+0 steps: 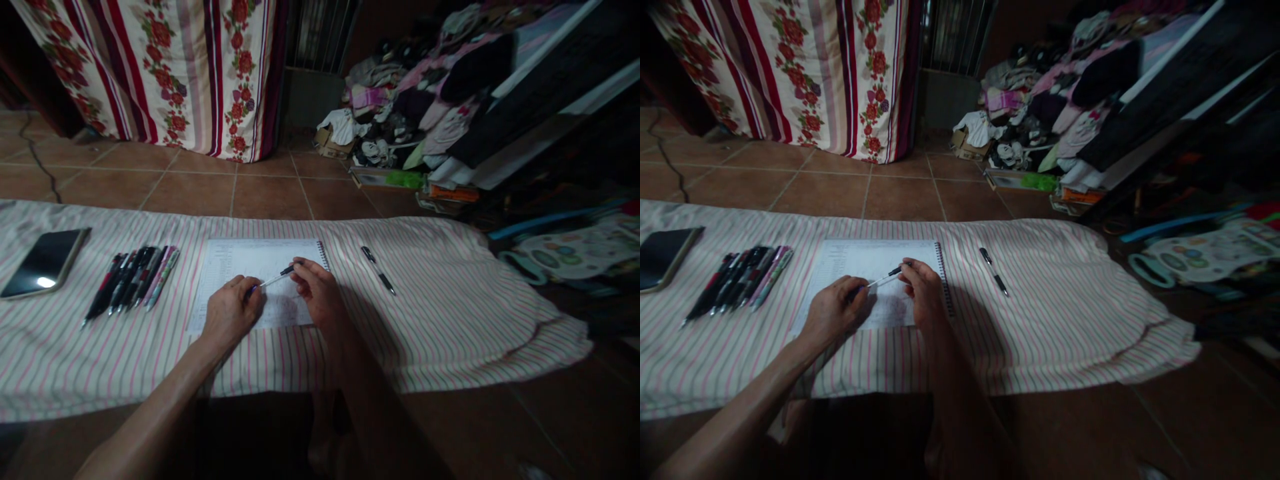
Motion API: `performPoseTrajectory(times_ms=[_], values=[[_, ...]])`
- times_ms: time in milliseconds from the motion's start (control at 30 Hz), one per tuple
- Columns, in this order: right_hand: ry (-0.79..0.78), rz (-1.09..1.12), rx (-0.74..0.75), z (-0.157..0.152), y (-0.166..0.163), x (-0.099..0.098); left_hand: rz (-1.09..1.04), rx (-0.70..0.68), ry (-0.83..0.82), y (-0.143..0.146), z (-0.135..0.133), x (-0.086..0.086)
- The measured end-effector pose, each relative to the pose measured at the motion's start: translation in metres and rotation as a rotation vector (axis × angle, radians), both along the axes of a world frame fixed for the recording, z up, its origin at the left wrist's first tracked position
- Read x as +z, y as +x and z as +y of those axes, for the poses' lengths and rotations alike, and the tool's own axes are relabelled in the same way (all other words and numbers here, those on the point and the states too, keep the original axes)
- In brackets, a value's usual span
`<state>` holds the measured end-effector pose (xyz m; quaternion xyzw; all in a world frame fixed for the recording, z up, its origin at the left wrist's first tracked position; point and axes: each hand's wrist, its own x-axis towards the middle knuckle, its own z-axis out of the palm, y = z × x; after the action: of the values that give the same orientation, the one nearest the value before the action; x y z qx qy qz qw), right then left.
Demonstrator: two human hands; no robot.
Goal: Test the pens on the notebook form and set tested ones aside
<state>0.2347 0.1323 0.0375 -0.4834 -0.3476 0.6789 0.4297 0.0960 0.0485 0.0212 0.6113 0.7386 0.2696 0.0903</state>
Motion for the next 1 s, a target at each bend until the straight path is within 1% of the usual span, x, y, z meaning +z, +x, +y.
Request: performPoseTrajectory(times_ms=[267, 467, 633, 867, 1000], values=[[0.0, 0.003, -0.016, 0.004, 0.005, -0.003, 0.026, 0.001, 0.005, 0.0, 0.0, -0.001], [-0.023, 0.034, -0.066, 0.007, 0.009, 0.002, 0.024, 0.01, -0.007, -0.002, -0.001, 0.0], [0.018, 0.038, -0.11, 0.014, 0.016, 0.002, 0.037, 0.02, -0.012, -0.003, -0.001, 0.0], [0.079, -0.071, -0.217, 0.026, 0.03, -0.003, 0.064, 0.049, -0.043, -0.003, -0.002, 0.002], [0.132, -0.15, -0.238, 0.029, 0.033, -0.006, 0.095, 0.058, -0.067, -0.002, -0.002, 0.004]])
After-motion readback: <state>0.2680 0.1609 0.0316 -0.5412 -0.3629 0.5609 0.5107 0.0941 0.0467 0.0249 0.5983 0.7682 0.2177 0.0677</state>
